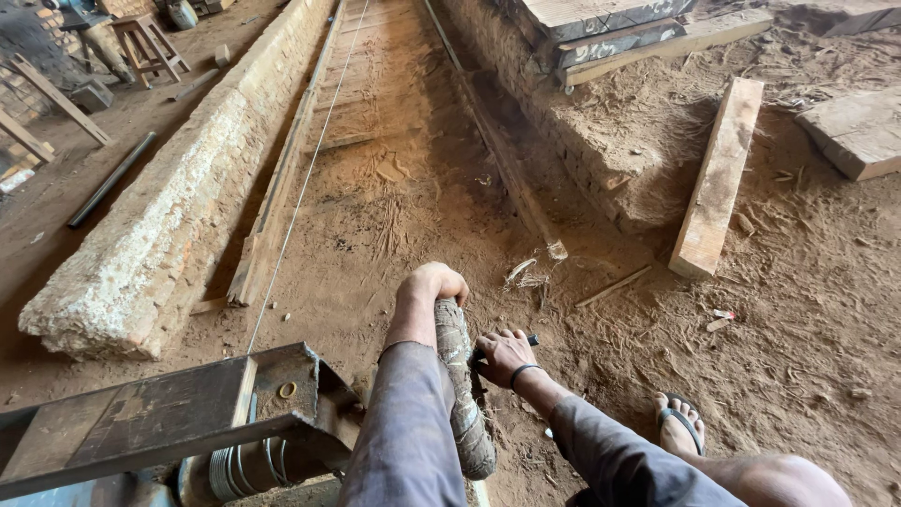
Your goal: The person rotates a handle by hand to wind a rope onto a spool on a winch mechanism.
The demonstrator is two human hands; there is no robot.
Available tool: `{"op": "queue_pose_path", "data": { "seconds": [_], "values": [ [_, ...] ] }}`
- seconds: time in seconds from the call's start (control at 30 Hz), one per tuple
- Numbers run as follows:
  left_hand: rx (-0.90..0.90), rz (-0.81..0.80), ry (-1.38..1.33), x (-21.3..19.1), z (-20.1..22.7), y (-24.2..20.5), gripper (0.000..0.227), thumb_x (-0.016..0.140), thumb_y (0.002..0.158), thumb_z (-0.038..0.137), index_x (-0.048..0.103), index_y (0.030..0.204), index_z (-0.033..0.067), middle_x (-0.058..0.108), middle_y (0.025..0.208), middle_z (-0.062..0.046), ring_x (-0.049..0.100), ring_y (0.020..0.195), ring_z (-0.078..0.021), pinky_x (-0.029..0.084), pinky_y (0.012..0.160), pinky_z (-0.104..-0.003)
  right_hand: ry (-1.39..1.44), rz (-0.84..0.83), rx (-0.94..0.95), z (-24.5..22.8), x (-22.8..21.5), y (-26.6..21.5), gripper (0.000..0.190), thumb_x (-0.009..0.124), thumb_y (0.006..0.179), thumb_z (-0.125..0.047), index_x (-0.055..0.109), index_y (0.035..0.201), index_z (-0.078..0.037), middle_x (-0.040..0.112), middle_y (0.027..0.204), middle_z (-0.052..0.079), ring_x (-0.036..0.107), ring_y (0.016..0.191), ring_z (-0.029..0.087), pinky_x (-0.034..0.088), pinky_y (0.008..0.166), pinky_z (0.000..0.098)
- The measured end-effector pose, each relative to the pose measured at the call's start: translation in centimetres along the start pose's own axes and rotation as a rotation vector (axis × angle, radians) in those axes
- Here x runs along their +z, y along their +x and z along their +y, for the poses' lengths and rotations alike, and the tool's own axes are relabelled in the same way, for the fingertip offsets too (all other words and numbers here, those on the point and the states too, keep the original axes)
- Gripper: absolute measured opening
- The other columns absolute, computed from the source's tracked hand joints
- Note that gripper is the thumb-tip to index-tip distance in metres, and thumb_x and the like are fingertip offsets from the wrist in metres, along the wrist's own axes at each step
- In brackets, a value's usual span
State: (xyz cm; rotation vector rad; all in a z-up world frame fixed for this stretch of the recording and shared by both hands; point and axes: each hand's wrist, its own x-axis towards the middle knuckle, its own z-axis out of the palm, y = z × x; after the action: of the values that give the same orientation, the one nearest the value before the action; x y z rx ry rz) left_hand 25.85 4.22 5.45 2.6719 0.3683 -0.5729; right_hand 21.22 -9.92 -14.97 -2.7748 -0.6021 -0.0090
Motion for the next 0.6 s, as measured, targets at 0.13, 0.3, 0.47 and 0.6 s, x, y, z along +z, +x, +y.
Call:
{"op": "queue_pose_path", "data": {
  "seconds": [0.13,0.3,0.47,0.6],
  "values": [
    [-0.007,0.028,-0.035,-1.0,0.6,-2.6,0.054,0.068,0.084,0.033,0.065,0.132,0.0086,0.074,0.121,-0.018,0.071,0.102,-0.0284,0.057,0.09,-0.043,-0.002,0.026,-0.033,0.3,0.2,0.1,0.032,0.068,0.088,-0.047,0.067,0.103,-0.018,0.067,0.11,0.002,0.059,0.111,0.027,0.038,0.098,0.0451],
    [0.113,0.472,-0.104,1.5,-0.8,-9.6,0.076,0.066,0.092,0.039,0.036,0.151,0.0022,0.048,0.145,-0.027,0.064,0.114,-0.0313,0.063,0.081,-0.039,0.003,0.026,-0.046,0.1,0.0,0.2,0.03,0.067,0.09,-0.045,0.067,0.104,-0.018,0.068,0.11,0.002,0.059,0.11,0.026,0.039,0.096,0.0448],
    [0.268,0.773,-0.054,9.5,-3.8,-17.1,0.107,0.08,0.08,0.043,0.015,0.157,0.0049,0.028,0.152,-0.036,0.055,0.125,-0.0445,0.063,0.082,-0.047,0.019,0.006,-0.017,0.7,0.8,0.5,0.027,0.07,0.081,-0.033,0.068,0.105,-0.022,0.068,0.111,0.001,0.058,0.114,0.025,0.039,0.097,0.0441],
    [0.184,0.704,-0.111,11.0,-3.4,-18.3,0.108,0.076,0.086,0.035,0.004,0.162,0.0135,0.029,0.147,-0.037,0.061,0.114,-0.0427,0.067,0.064,-0.037,-0.041,0.051,-0.057,1.2,1.4,1.2,0.029,0.069,0.082,-0.031,0.068,0.108,-0.02,0.069,0.113,0.003,0.059,0.117,0.026,0.04,0.098,0.0443]
  ]
}}
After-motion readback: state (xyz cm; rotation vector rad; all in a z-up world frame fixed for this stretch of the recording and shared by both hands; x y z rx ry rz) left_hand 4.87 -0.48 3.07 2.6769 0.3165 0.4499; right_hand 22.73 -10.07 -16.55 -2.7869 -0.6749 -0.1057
